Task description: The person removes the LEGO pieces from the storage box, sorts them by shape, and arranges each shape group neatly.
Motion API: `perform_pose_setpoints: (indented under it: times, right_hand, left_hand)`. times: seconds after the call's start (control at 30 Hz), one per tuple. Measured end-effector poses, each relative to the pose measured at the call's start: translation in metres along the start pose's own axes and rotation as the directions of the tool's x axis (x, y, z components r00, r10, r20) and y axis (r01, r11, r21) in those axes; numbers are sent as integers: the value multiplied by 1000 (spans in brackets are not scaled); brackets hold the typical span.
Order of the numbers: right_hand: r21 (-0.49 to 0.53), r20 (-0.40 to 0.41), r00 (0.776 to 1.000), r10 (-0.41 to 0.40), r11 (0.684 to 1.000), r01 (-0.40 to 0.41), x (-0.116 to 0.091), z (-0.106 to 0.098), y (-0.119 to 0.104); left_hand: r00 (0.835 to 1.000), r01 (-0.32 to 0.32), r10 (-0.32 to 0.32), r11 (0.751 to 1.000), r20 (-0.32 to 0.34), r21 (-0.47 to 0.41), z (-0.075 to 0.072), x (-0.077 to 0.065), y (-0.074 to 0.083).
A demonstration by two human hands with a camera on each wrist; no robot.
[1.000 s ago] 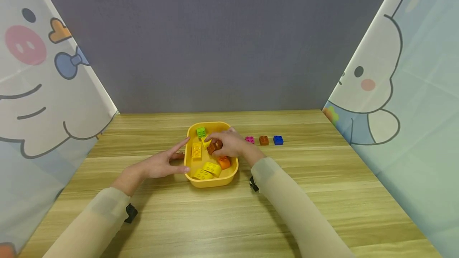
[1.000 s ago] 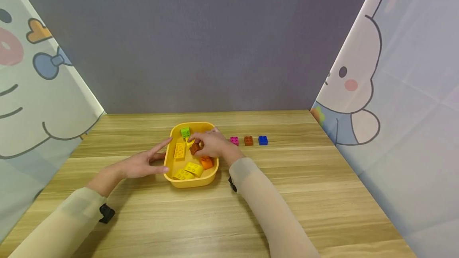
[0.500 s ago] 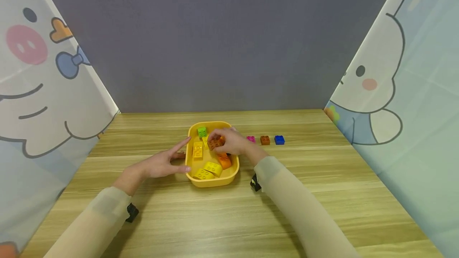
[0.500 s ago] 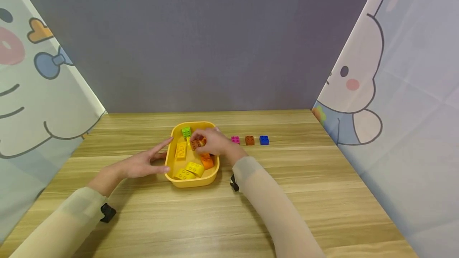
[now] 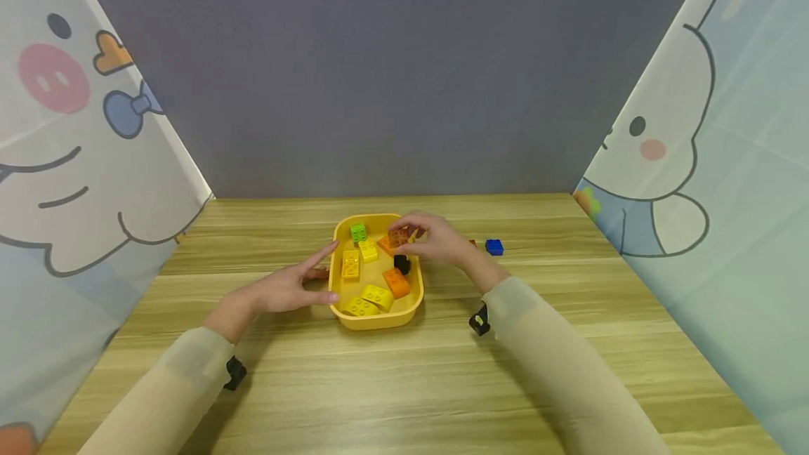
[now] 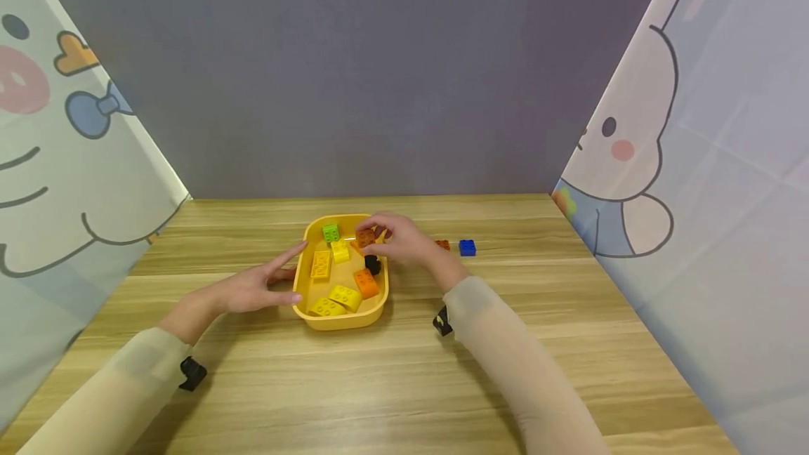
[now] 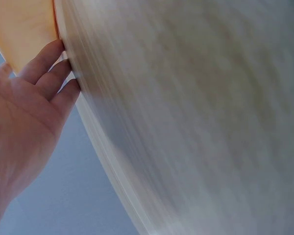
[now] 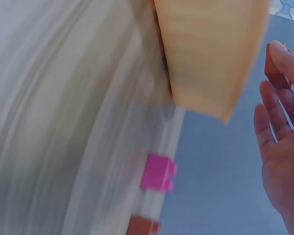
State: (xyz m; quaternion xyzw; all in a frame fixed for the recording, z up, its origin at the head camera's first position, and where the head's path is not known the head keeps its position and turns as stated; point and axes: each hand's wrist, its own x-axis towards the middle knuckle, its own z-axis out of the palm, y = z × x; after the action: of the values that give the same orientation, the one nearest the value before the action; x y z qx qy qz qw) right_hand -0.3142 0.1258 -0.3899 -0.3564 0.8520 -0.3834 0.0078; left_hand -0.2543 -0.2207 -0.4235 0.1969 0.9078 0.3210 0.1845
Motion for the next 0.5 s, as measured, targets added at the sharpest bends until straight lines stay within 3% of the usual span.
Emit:
perform_pose_setpoints:
  times: [0.2, 0.5]
  right_hand:
    - [-25, -61, 998, 0, 1000, -2, -24, -25, 10]
    - [-55, -121, 990, 66, 996, -73, -65, -54, 32]
  left_hand:
    - [1000, -3, 3, 1000, 3, 1, 0, 0, 1]
    - [1000, 2, -2, 1000, 9, -7, 0, 0, 2]
